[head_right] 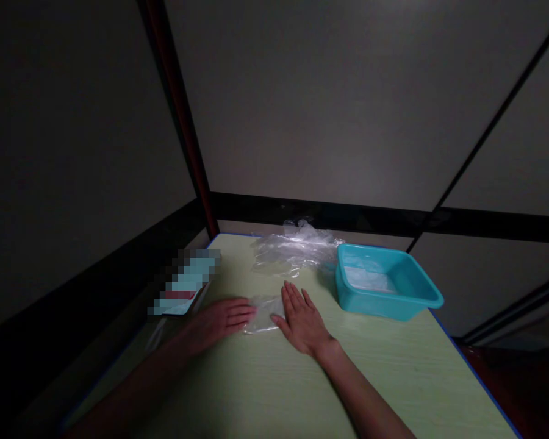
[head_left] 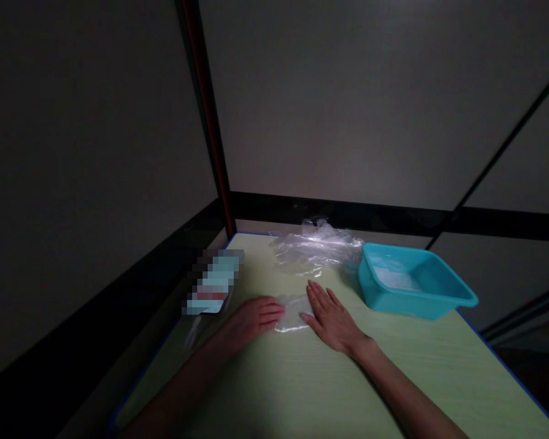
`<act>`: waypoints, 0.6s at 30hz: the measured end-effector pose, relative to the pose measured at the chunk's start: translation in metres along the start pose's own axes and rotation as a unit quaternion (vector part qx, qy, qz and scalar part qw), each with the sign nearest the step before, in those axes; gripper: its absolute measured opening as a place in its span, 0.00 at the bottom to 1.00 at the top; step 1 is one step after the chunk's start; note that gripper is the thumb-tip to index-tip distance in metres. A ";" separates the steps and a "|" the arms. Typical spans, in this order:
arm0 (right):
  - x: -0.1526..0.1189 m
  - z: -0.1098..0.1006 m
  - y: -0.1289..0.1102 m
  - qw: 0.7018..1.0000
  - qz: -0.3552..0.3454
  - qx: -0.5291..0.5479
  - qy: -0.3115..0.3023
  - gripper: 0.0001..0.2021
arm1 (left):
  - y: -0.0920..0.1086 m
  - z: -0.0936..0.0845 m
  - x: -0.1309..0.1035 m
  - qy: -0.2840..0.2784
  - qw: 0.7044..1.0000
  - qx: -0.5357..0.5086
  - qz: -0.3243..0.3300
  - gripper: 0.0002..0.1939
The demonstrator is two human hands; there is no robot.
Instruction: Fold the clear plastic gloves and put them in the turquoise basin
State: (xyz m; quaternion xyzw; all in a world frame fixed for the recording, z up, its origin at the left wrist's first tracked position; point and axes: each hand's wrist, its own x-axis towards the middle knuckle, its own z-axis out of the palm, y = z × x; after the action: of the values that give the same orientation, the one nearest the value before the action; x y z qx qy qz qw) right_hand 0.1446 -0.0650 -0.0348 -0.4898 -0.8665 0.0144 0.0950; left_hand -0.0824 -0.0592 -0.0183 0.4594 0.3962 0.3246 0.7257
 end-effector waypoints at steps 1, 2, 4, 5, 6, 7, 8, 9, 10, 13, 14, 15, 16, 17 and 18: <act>0.000 0.000 0.000 1.000 0.002 -0.001 -0.003 0.32 | 0.001 0.002 -0.004 0.060 0.995 0.064 0.040 0.22; 0.000 -0.001 -0.001 1.000 0.004 -0.002 -0.005 0.32 | 0.002 0.005 -0.006 0.128 0.979 0.135 0.080 0.24; 0.001 -0.001 -0.001 1.000 0.006 -0.003 -0.008 0.31 | 0.004 0.019 -0.007 0.184 0.955 0.204 0.110 0.25; 0.001 -0.001 -0.001 1.000 0.006 -0.003 -0.008 0.30 | 0.004 0.027 -0.005 0.210 0.928 0.275 0.136 0.24; 0.001 -0.001 -0.001 1.000 0.005 -0.002 -0.007 0.30 | 0.003 0.037 -0.003 0.203 0.904 0.343 0.156 0.23; 0.001 -0.001 -0.001 1.000 0.004 -0.002 -0.007 0.29 | 0.001 0.047 0.001 0.176 0.885 0.395 0.173 0.22; 0.001 -0.001 0.000 1.000 0.003 -0.003 -0.007 0.28 | -0.002 0.056 0.005 0.142 0.868 0.436 0.191 0.22; 0.001 0.000 0.000 1.000 0.001 -0.005 -0.008 0.27 | -0.005 0.064 0.009 0.113 0.845 0.478 0.209 0.22; 0.001 0.000 0.000 1.000 -0.002 -0.007 -0.010 0.27 | -0.010 0.071 0.014 0.097 0.820 0.520 0.218 0.23; 0.002 0.002 0.001 1.000 -0.005 -0.009 -0.017 0.25 | -0.023 0.080 0.026 0.072 0.770 0.592 0.226 0.26; 0.002 0.003 0.002 1.000 -0.004 -0.008 -0.018 0.25 | -0.027 0.080 0.028 0.074 0.760 0.605 0.228 0.27; 0.003 0.004 0.002 1.000 -0.002 -0.008 -0.019 0.25 | -0.030 0.079 0.030 0.080 0.750 0.614 0.231 0.28; 0.003 0.005 0.003 1.000 0.001 -0.009 -0.018 0.25 | -0.033 0.077 0.031 0.090 0.741 0.622 0.235 0.30; 0.004 0.006 0.003 1.000 0.004 -0.009 -0.017 0.25 | -0.035 0.075 0.031 0.100 0.733 0.630 0.238 0.31; 0.004 0.006 0.003 1.000 0.006 -0.009 -0.016 0.26 | -0.036 0.073 0.031 0.109 0.724 0.637 0.240 0.31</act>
State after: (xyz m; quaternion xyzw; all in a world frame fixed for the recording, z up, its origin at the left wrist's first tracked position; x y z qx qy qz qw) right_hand 0.1437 -0.0597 -0.0405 -0.4956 -0.8650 0.0153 0.0763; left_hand 0.0001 -0.0769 -0.0404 0.8547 0.4624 0.2076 0.1119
